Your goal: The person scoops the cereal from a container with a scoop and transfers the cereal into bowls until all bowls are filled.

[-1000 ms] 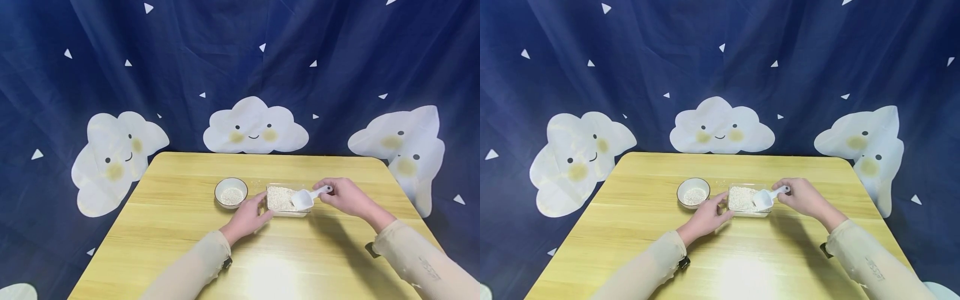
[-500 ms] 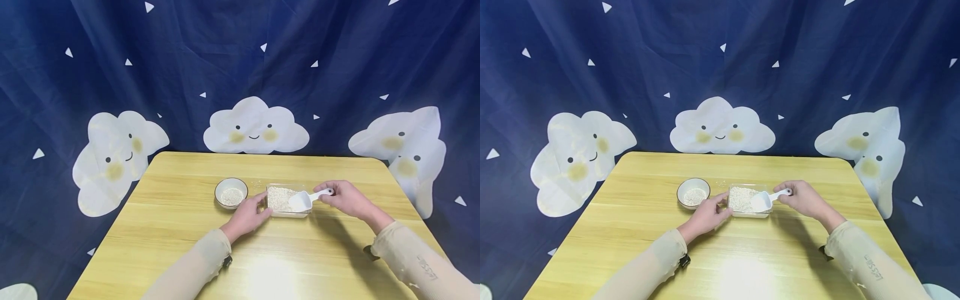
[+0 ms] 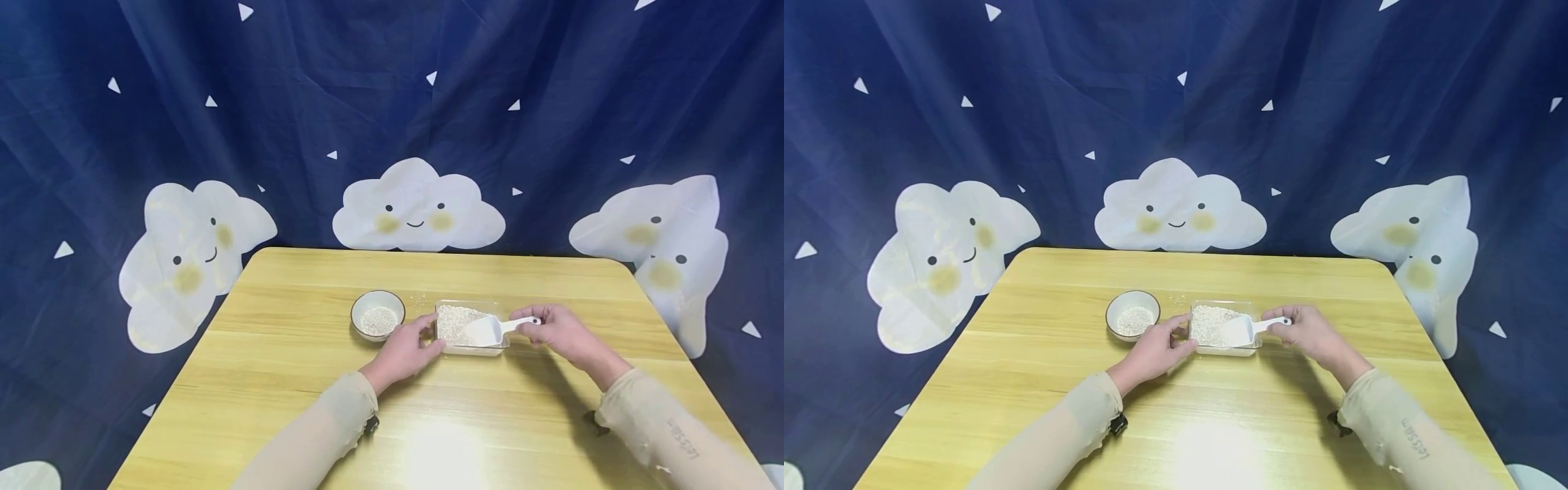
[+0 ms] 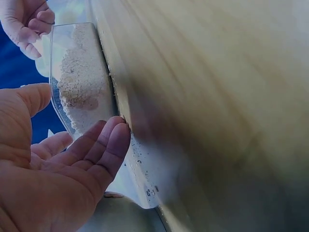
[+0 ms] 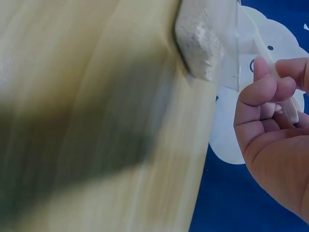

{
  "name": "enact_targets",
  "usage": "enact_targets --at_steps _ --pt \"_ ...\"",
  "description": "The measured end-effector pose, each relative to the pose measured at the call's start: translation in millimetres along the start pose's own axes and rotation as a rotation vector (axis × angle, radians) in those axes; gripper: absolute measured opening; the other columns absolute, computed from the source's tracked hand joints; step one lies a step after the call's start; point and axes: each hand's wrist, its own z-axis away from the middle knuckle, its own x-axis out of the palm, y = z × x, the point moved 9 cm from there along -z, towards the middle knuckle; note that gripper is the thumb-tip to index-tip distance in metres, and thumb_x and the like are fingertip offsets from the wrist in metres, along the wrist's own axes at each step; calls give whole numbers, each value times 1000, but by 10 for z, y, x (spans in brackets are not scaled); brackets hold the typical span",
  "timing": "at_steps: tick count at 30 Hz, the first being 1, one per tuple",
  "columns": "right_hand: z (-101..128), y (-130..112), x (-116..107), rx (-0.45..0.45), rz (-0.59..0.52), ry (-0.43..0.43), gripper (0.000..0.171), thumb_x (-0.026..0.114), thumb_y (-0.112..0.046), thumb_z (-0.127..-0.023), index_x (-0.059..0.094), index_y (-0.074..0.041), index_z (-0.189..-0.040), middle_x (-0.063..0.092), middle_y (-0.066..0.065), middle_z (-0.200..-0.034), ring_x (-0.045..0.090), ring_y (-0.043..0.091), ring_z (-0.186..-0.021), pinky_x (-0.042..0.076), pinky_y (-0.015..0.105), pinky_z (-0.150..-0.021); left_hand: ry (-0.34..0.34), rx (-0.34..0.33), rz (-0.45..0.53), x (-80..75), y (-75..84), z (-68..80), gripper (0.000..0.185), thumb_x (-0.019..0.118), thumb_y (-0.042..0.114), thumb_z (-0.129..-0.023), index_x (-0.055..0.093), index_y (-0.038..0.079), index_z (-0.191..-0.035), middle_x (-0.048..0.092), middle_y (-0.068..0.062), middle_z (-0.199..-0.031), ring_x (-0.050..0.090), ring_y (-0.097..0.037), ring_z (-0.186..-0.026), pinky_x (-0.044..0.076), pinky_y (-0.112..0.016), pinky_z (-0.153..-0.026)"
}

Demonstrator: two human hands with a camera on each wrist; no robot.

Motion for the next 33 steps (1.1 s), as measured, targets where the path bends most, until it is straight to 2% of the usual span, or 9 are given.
enact_targets --at_steps 5,10,19,26,33 --pt "-19 86 72 35 -57 5 46 71 -10 -96 64 12 -135 61 -12 -73 52 6 -64 50 26 -63 2 10 2 0 -9 0 67 68 43 -103 49 15 -161 75 -13 -136 74 -13 -94 61 -38 -100" --pt "-12 146 126 47 -97 19 48 73 -12 -97 62 12 -138 64 -14 -75 53 6 -65 52 26 -65 6 13 3 3 -14 -8 67 68 44 -103 49 15 -161 75 -12 -134 76 -19 -103 61 -40 -102" --pt "-4 198 210 41 -164 34 50 71 -8 -96 60 15 -140 76 -13 -87 55 6 -66 53 25 -68 10 13 -4 1 -13 -6 67 69 44 -103 50 15 -160 76 -11 -131 74 -14 -95 62 -38 -99" --pt "-12 193 239 43 -126 63 50 73 -12 -96 63 10 -140 68 -14 -75 54 6 -65 51 26 -65 -1 -5 -3 17 -21 -12 68 69 45 -102 49 17 -161 76 -9 -131 73 -13 -98 61 -35 -98" --pt "-4 210 250 48 -155 97 50 73 -10 -96 63 10 -140 69 -15 -75 54 5 -65 52 25 -65 2 -15 9 9 -25 -4 68 69 44 -102 49 18 -161 76 -9 -132 74 -15 -100 62 -36 -99"
